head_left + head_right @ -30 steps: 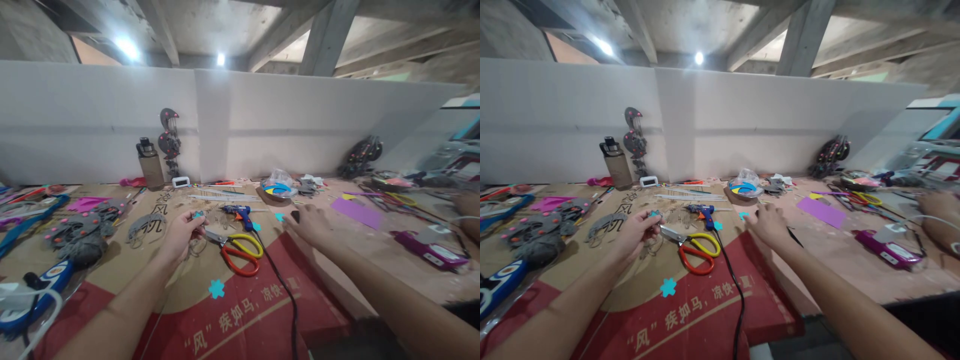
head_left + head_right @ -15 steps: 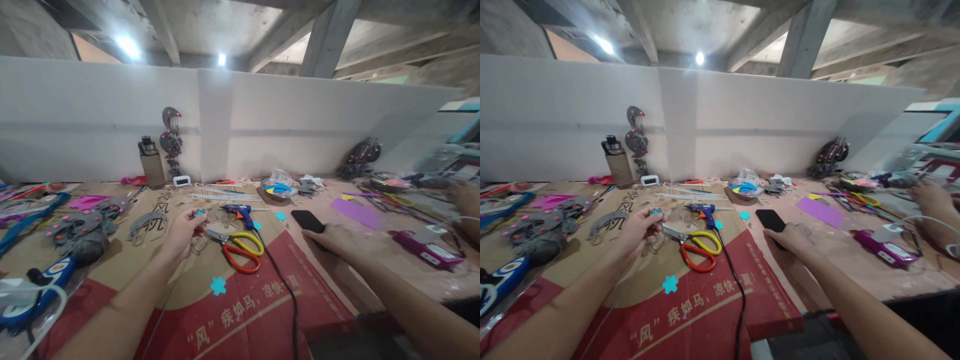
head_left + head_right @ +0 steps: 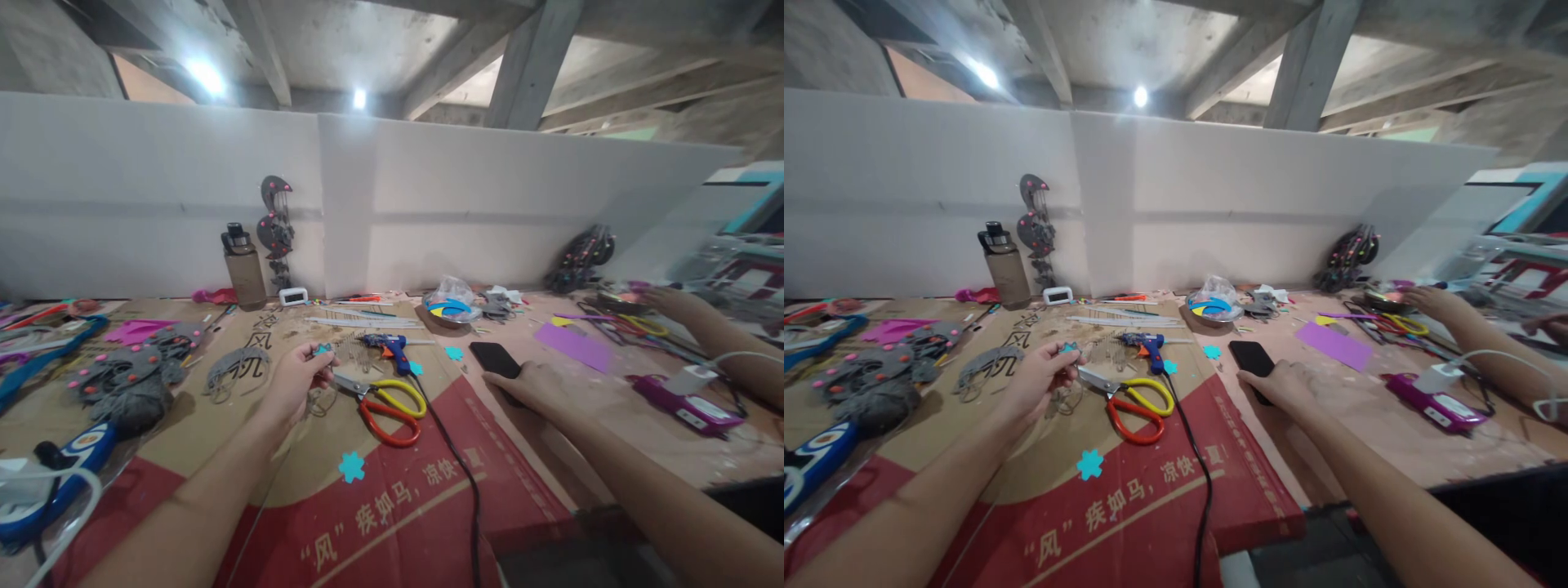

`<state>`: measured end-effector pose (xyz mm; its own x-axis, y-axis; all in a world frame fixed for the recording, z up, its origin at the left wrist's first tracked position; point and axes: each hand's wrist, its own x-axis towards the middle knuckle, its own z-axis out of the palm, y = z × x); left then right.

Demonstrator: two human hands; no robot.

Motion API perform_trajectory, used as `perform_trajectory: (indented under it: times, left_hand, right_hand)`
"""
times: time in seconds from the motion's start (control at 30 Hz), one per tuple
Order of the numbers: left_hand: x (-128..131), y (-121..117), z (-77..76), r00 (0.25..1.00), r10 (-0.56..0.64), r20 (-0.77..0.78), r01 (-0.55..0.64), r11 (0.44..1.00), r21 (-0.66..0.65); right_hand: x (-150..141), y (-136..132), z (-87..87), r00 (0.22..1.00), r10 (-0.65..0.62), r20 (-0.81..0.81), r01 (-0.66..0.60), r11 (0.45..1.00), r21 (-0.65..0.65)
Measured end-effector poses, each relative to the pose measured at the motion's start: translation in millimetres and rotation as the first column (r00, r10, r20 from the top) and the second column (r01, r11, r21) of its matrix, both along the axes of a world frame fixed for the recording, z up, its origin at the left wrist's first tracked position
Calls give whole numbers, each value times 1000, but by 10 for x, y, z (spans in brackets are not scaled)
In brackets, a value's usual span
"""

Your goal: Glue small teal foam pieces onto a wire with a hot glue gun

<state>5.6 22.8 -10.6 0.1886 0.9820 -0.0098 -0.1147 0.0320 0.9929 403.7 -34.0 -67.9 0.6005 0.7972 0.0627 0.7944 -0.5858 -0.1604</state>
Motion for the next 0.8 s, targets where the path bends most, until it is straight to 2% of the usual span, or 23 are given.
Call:
perform_trajectory:
  times: [0.13, 0.23, 0.33, 0.6, 0.67, 0.8]
  left_hand:
    - [3, 0, 7, 1000, 10, 6, -10, 1000, -3]
    - [8, -5, 11, 1000, 7, 3, -7, 1000, -7]
    - [11, -7, 9, 1000, 8, -11, -8, 1000, -13]
    - [-15, 20, -27, 999, -2, -43, 2, 1000, -10]
    - [-14, 26, -28, 999, -3, -44, 2, 1000, -17]
    - [-5, 33, -26, 999, -7, -47, 5, 1000, -28]
  right_hand:
    - [157, -42, 101, 989, 90, -114, -101, 991, -90]
    - [287, -122, 170, 948, 184, -259, -198, 980, -26]
    - [337, -193, 215, 897, 238, -372, -239, 970, 43]
    - [444, -125, 75, 870, 257, -421, -242, 966, 90]
    - [417, -135, 112, 883, 234, -407, -214, 972, 96]
    - [241, -154, 301, 908, 142, -395, -139, 990, 38]
